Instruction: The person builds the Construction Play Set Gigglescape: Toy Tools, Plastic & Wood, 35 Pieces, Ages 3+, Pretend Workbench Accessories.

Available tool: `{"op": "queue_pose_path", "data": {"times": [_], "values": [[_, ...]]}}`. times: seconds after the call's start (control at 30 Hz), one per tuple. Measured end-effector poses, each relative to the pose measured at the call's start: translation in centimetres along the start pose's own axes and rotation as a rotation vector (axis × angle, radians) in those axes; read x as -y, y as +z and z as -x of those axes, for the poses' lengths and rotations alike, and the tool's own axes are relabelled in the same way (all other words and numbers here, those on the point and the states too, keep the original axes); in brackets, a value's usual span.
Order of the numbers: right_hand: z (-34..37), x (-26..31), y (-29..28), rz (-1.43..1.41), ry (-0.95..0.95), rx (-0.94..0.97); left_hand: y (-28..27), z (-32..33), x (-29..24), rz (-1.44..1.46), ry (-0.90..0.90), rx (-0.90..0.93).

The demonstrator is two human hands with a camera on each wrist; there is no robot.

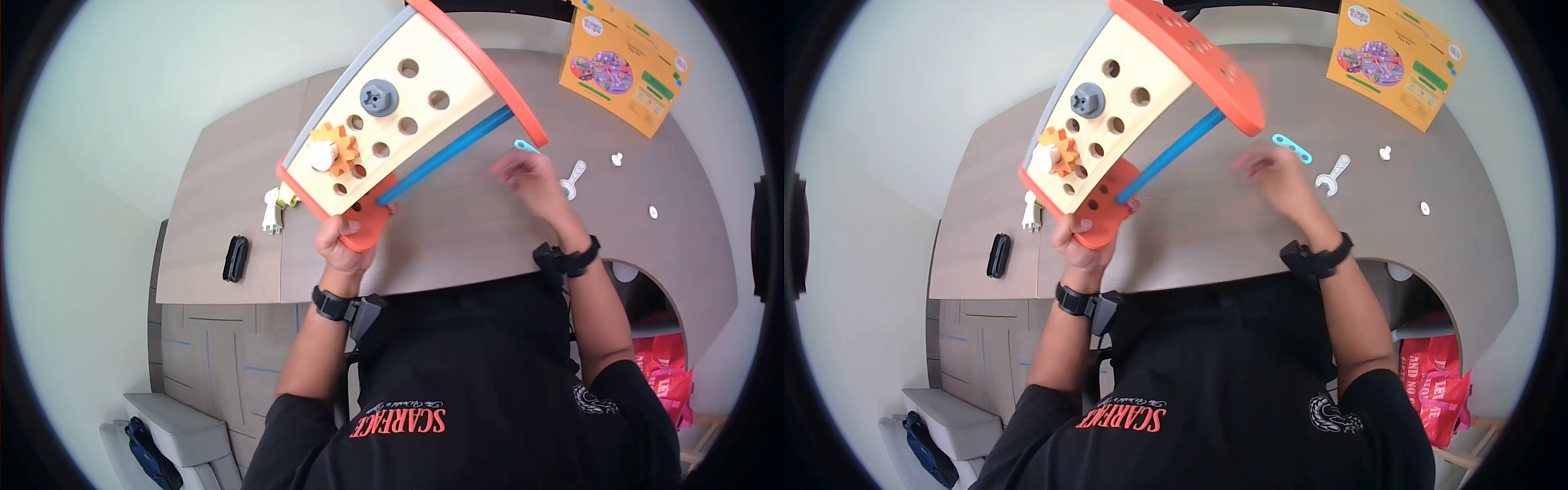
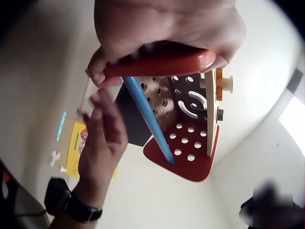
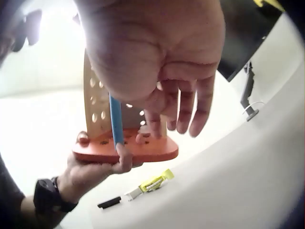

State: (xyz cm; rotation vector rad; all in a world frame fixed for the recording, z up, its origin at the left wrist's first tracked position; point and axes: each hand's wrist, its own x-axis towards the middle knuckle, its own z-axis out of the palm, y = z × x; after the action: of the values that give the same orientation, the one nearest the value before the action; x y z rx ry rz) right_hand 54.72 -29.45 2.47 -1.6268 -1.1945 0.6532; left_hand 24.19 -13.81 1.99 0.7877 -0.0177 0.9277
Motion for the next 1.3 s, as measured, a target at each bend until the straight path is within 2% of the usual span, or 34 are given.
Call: {"op": "queue_pose_path", "data": {"times": [0.03, 0.13, 0.2, 0.27, 0.33, 0.5, 0.63, 0.7, 0.83, 0.93, 0.97, 1.07, 1.13, 1.3], "values": [[0.2, 0.5, -1.0, -0.210, 0.106, -0.182, -0.4, -0.2, -0.4, -0.064, 0.030, -0.011], [1.8, 4.5, -2.0, -0.330, -0.298, -0.343, -2.8, -0.4, -1.1, -0.249, 0.064, -0.010], [2.3, 6.3, -1.4, -0.283, -0.375, -0.202, -4.6, -0.3, -0.6, -0.298, 0.065, -0.019], [2.8, 6.9, -1.4, -0.252, -0.340, -0.107, -4.3, 0.0, -0.3, -0.383, 0.043, -0.043], [3.7, 7.0, -1.3, -0.246, -0.187, -0.049, -4.3, 0.4, 0.0, -0.497, 0.048, -0.015], [3.8, 4.7, -1.5, -0.373, -0.175, -0.026, -6.6, 0.3, -0.9, -0.728, -0.078, 0.116], [3.8, 3.6, -1.4, -0.395, -0.234, -0.040, -5.3, 0.4, -1.7, -0.871, -0.244, 0.146], [4.1, 2.5, -1.2, -0.426, -0.237, -0.056, -3.5, 0.5, -1.7, -0.905, -0.241, 0.094], [4.9, 0.6, 0.3, -0.440, -0.282, -0.125, -2.5, -0.6, -2.3, -0.817, -0.072, 0.109], [4.9, -0.3, 0.6, -0.527, -0.161, -0.127, -2.0, -1.5, -2.5, -0.789, 0.032, 0.143], [5.1, -0.5, 0.8, -0.557, -0.114, -0.127, -2.3, -1.5, -2.4, -0.804, 0.029, 0.145], [5.0, -0.2, 1.6, -0.436, -0.228, -0.235, -3.5, -1.8, -2.0, -0.850, 0.027, 0.168], [5.1, -0.3, 1.8, -0.377, -0.198, -0.230, -4.1, -2.3, -2.0, -0.877, 0.036, 0.197], [5.5, -0.8, 1.5, -0.291, -0.201, -0.209, -3.0, -2.0, -2.3, -0.867, -0.111, 0.171]]}}
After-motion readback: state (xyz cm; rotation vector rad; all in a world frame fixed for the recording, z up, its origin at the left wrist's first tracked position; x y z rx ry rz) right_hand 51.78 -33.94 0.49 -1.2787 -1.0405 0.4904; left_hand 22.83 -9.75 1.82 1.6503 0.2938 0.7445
